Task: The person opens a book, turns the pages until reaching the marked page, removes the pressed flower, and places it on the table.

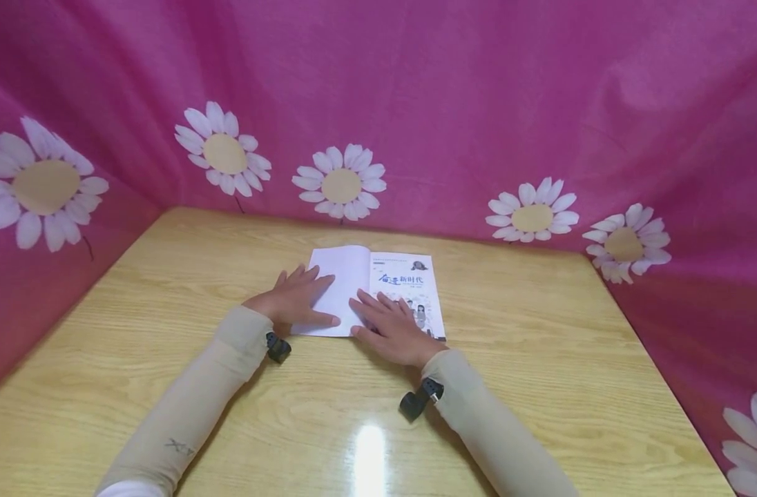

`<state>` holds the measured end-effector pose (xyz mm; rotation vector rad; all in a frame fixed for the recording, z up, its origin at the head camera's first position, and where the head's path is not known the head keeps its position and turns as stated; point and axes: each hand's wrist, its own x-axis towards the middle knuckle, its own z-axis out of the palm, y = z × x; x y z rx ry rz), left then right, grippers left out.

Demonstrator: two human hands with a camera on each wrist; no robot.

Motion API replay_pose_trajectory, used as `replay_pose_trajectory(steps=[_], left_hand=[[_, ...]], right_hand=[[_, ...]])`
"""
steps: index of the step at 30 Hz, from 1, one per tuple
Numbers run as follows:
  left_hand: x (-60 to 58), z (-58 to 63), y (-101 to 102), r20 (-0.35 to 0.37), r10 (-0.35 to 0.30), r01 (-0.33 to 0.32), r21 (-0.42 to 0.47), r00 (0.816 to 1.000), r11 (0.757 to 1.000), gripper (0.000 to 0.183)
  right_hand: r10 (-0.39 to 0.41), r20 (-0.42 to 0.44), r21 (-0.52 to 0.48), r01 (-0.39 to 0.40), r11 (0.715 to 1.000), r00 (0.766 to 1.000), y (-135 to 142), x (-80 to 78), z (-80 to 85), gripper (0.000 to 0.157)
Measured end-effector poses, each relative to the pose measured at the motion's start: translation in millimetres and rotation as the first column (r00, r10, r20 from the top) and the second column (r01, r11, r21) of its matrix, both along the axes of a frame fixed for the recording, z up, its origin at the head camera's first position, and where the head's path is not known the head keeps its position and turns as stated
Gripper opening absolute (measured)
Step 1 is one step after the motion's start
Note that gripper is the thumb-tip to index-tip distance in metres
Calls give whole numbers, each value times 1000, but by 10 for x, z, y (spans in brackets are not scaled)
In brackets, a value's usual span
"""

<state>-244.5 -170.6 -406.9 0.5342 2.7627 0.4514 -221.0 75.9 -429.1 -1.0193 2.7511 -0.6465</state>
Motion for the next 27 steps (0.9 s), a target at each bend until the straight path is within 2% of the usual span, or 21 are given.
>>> replay_pose_trajectory(steps=[5,11,14,19,22,27], left_hand=[[-21,-13,14,-28,-31,31,10,999,999,97],[-18,-39,29,-45,-32,35,61,998,998,96],[-21,-101,25,-64,-32,38,93,997,995,96],[-9,-239,-4,-127,-61,81,158,990,984,98],[8,-287,-7,-140,-65,90,179,988,980,98],[12,-311,21,-145,-41,69,191,989,979,99]], right_hand=[[-2,-30,54,4,999,1000,10,31,79,59],[-12,-32,103,16,995,999,21,57,148,59],[-17,-37,121,21,992,999,31,67,156,59],[-15,-48,138,22,990,999,45,74,135,60],[-29,-16,95,31,995,999,79,47,140,60],[-43,9,-72,43,996,999,300,-129,148,62]])
